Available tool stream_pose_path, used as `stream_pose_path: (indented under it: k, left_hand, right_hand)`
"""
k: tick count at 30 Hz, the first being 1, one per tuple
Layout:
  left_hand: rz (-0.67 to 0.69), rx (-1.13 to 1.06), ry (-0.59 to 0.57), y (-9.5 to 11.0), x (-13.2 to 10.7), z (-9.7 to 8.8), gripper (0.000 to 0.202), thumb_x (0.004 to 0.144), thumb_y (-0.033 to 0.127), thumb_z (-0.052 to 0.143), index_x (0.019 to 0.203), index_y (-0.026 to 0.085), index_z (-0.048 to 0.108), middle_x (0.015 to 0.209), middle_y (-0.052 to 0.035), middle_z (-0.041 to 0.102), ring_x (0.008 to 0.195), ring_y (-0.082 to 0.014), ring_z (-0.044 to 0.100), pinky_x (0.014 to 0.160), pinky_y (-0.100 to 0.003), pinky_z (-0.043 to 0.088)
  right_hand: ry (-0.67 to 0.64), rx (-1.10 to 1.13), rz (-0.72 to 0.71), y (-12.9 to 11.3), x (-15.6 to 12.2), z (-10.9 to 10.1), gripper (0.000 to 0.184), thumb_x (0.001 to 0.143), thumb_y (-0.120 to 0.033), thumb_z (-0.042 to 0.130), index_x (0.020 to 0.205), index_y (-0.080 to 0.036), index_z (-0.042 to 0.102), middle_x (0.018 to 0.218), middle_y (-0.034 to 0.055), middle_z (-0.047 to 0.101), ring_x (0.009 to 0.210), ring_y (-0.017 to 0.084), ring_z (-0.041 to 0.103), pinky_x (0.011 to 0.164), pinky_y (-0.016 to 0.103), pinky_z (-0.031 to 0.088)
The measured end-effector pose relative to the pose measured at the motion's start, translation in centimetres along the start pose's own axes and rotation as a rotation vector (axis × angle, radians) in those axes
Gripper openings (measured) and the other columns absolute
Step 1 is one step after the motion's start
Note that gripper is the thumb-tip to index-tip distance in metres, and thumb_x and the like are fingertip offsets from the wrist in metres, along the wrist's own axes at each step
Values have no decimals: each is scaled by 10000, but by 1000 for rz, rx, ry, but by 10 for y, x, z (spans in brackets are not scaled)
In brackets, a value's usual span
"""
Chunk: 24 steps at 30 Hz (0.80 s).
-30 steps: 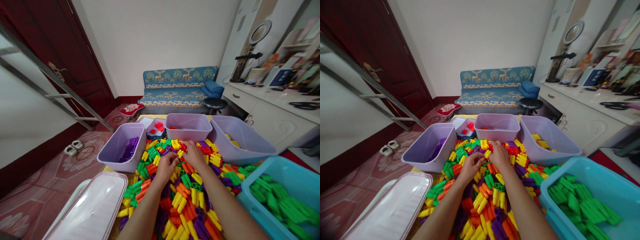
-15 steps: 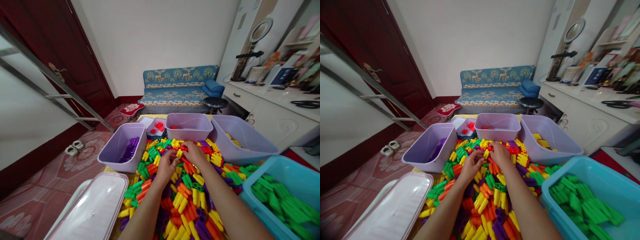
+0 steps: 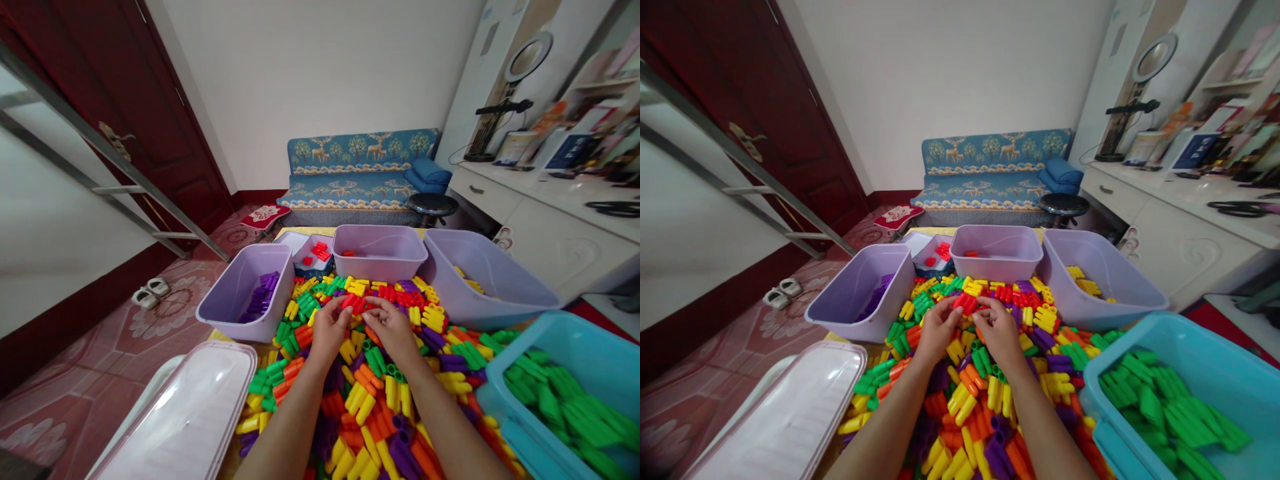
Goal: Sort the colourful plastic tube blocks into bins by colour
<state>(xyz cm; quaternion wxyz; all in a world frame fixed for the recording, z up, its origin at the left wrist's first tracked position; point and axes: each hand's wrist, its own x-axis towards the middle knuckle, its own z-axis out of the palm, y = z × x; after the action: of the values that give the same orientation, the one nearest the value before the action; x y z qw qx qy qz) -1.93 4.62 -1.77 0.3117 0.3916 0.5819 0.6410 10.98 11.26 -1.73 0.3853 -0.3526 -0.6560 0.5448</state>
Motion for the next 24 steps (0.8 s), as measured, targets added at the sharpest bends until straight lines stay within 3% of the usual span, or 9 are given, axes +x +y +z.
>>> stream_pose_path:
  k: [5, 9, 12, 15, 18, 21, 24]
  left_hand:
    - [-108, -299, 176, 16, 11, -6, 377, 749, 396, 695, 1004, 127, 628, 805, -38, 683, 670, -130, 646, 686, -279, 560]
    - [-230, -594, 321, 33, 35, -16, 149, 768, 190, 685, 872, 132, 594, 725, -16, 653, 675, -112, 663, 761, -287, 571]
    - [-281, -664, 379, 42, 58, -21, 141, 774, 51, 623, 878, 131, 570, 716, -27, 651, 703, -120, 679, 783, -281, 568]
    - [-284, -647, 360, 46, 74, -25, 214, 772, 18, 591, 958, 122, 568, 855, -76, 681, 791, -140, 691, 811, -295, 555]
    - [-267, -601, 343, 42, 75, -28, 306, 764, 39, 598, 1053, 138, 581, 1089, -113, 665, 919, -159, 675, 861, -313, 529]
    - [-179, -337, 269, 31, 61, -29, 331, 774, 101, 601, 1101, 151, 613, 1162, -108, 655, 1023, -191, 639, 915, -342, 499]
    - [-42, 34, 72, 18, 36, -26, 297, 789, 147, 585, 1077, 140, 655, 1091, -112, 691, 1031, -219, 633, 926, -362, 488]
  right_hand:
    - [28, -43, -46, 6, -2, -4, 301, 759, -336, 613, 1009, -171, 632, 921, 75, 691, 839, 194, 666, 760, 326, 542]
    - [54, -43, -89, 7, -3, -2, 256, 762, -324, 602, 970, -179, 638, 963, 81, 675, 840, 189, 660, 809, 348, 541]
    - [68, -43, -114, 6, -4, -1, 240, 765, -318, 597, 956, -180, 642, 960, 79, 664, 829, 187, 654, 811, 353, 540]
    - [50, -61, -126, 6, -5, -1, 241, 770, -322, 593, 958, -180, 642, 958, 82, 661, 830, 190, 651, 805, 356, 541]
    - [50, -74, -122, 4, -6, -2, 236, 778, -315, 577, 963, -182, 638, 982, 84, 658, 847, 188, 649, 823, 355, 537]
    - [53, -73, -115, 4, -6, -2, 235, 777, -312, 571, 962, -183, 638, 1002, 83, 656, 863, 185, 650, 841, 349, 531]
    - [52, -72, -115, 7, -6, -2, 246, 774, -323, 577, 966, -182, 638, 1011, 85, 658, 870, 185, 654, 848, 346, 530]
